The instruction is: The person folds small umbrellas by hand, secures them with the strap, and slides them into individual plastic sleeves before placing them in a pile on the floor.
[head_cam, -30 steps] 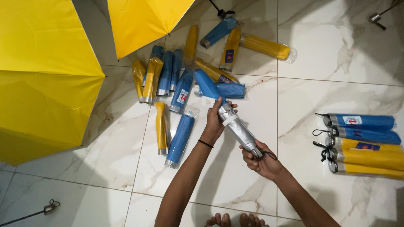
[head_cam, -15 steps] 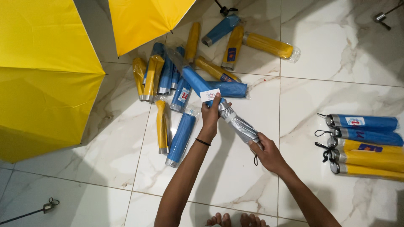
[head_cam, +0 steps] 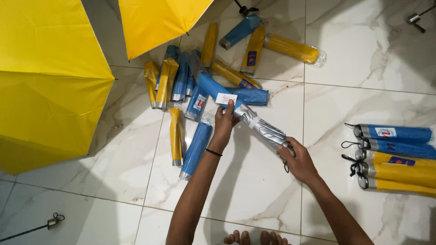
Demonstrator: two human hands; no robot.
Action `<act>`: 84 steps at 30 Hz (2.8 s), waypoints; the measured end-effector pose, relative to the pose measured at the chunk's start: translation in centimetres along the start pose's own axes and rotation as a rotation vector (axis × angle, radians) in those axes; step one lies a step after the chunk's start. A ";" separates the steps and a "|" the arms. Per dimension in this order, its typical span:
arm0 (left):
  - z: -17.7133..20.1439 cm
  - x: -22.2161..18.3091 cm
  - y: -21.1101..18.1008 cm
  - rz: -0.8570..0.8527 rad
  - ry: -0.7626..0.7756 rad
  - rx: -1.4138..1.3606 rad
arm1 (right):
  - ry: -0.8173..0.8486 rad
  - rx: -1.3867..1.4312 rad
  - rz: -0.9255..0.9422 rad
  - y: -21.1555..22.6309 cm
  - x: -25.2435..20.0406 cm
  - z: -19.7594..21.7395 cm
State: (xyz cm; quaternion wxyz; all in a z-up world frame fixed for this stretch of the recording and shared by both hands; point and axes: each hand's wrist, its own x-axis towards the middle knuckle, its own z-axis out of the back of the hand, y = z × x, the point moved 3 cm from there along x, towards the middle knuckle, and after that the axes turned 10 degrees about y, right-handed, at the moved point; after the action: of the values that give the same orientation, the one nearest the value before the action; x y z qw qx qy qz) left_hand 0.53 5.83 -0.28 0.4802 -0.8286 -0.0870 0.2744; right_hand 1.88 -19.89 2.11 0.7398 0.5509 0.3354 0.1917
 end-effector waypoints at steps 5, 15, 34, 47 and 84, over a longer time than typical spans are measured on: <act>0.5 1.9 2.6 -0.047 0.221 -0.438 | 0.096 0.442 -0.095 -2.5 0.7 0.2; 0.0 3.3 3.1 0.015 -0.026 -0.524 | 0.083 0.416 -0.067 -1.6 0.4 -0.4; -1.8 0.9 1.6 -0.010 0.065 -0.489 | 0.101 0.502 -0.120 -2.1 0.6 -0.7; -1.8 2.0 2.8 -0.062 0.038 -0.478 | 0.056 0.159 -0.072 -1.3 0.6 -0.5; -6.6 0.1 5.7 0.093 0.251 -0.387 | 0.132 0.467 -0.093 -1.2 0.8 -2.0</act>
State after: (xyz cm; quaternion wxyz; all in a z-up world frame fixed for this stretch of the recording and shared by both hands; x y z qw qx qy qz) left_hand 3.45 -2.07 -2.60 0.3063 -0.9359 -0.0394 0.1692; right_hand 0.97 -18.37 0.39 0.5770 0.6770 0.4433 0.1104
